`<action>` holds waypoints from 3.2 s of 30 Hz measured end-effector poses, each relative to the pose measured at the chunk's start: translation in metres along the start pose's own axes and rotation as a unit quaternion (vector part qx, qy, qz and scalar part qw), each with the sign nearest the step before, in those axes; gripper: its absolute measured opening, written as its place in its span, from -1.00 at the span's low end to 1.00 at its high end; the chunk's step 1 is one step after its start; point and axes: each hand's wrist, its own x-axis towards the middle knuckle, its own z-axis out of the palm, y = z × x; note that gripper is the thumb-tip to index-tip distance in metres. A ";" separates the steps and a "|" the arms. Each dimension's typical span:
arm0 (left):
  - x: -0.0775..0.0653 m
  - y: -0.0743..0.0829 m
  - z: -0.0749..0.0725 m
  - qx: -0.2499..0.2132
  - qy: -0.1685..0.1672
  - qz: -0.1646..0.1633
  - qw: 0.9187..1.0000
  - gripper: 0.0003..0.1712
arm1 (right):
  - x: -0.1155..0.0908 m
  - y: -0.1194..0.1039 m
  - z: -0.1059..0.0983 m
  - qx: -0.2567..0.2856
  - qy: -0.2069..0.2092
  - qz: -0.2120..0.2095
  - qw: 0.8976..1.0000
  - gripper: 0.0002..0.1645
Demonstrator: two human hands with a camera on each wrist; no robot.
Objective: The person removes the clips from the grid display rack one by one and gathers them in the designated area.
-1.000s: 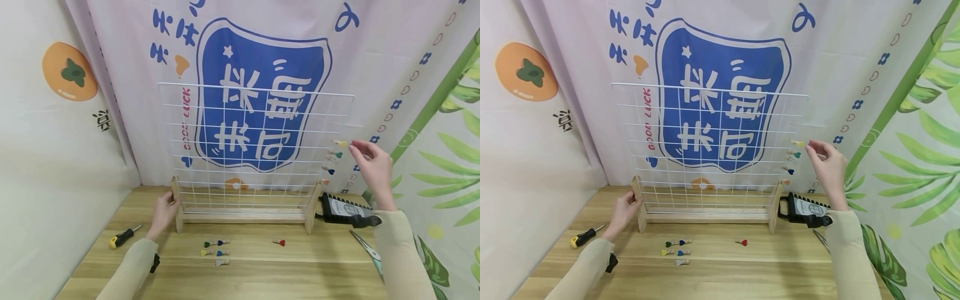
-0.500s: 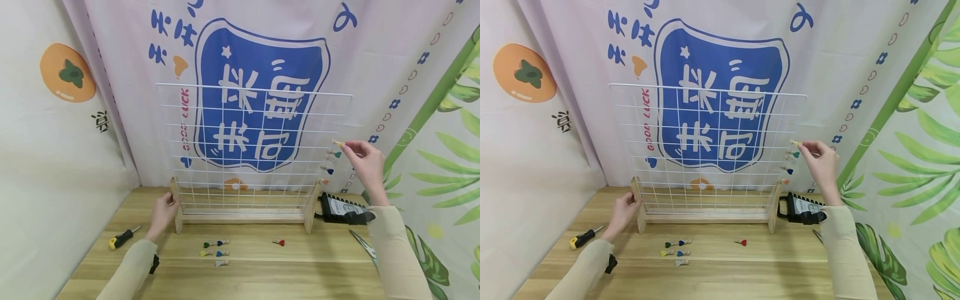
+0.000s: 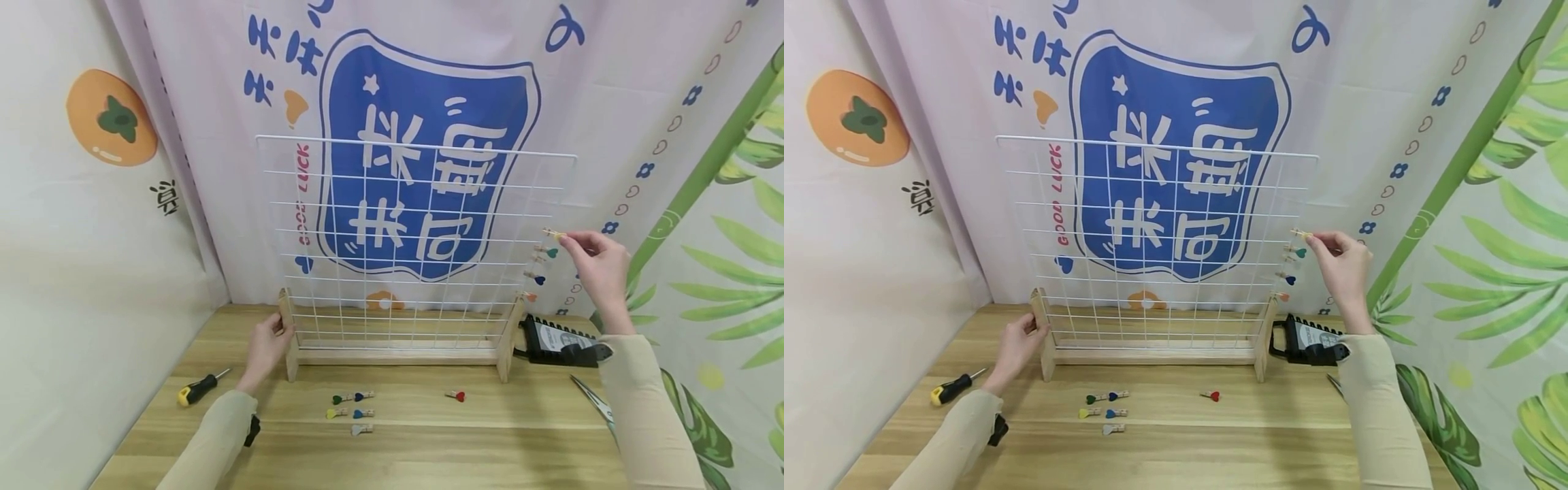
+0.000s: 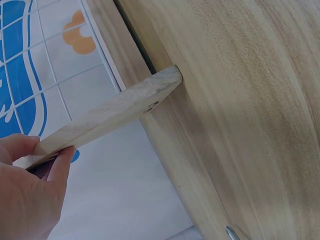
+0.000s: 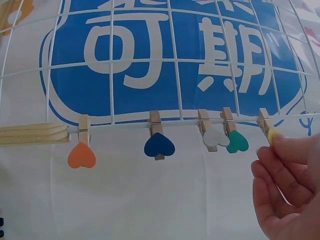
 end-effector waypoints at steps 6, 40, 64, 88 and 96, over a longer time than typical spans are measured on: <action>-0.002 0.000 0.000 0.005 0.018 0.021 1.000 -0.81 | -0.004 -0.001 -0.006 0.002 0.019 0.022 1.000 -0.52; -0.002 0.001 -0.001 0.016 0.006 0.012 1.000 -0.71 | -0.166 0.110 0.065 -0.046 -0.176 -0.003 0.983 -0.90; 0.000 -0.002 0.001 0.014 0.002 -0.003 1.000 -0.69 | -0.204 0.134 0.105 -0.081 -0.273 -0.014 0.959 -0.87; 0.002 -0.001 0.000 0.013 0.006 -0.004 1.000 -0.70 | -0.173 0.112 0.090 -0.076 -0.225 -0.100 0.966 -0.87; 0.000 0.000 0.000 0.018 0.007 0.001 1.000 -0.71 | -0.119 0.080 0.053 -0.085 -0.170 -0.091 0.978 -0.81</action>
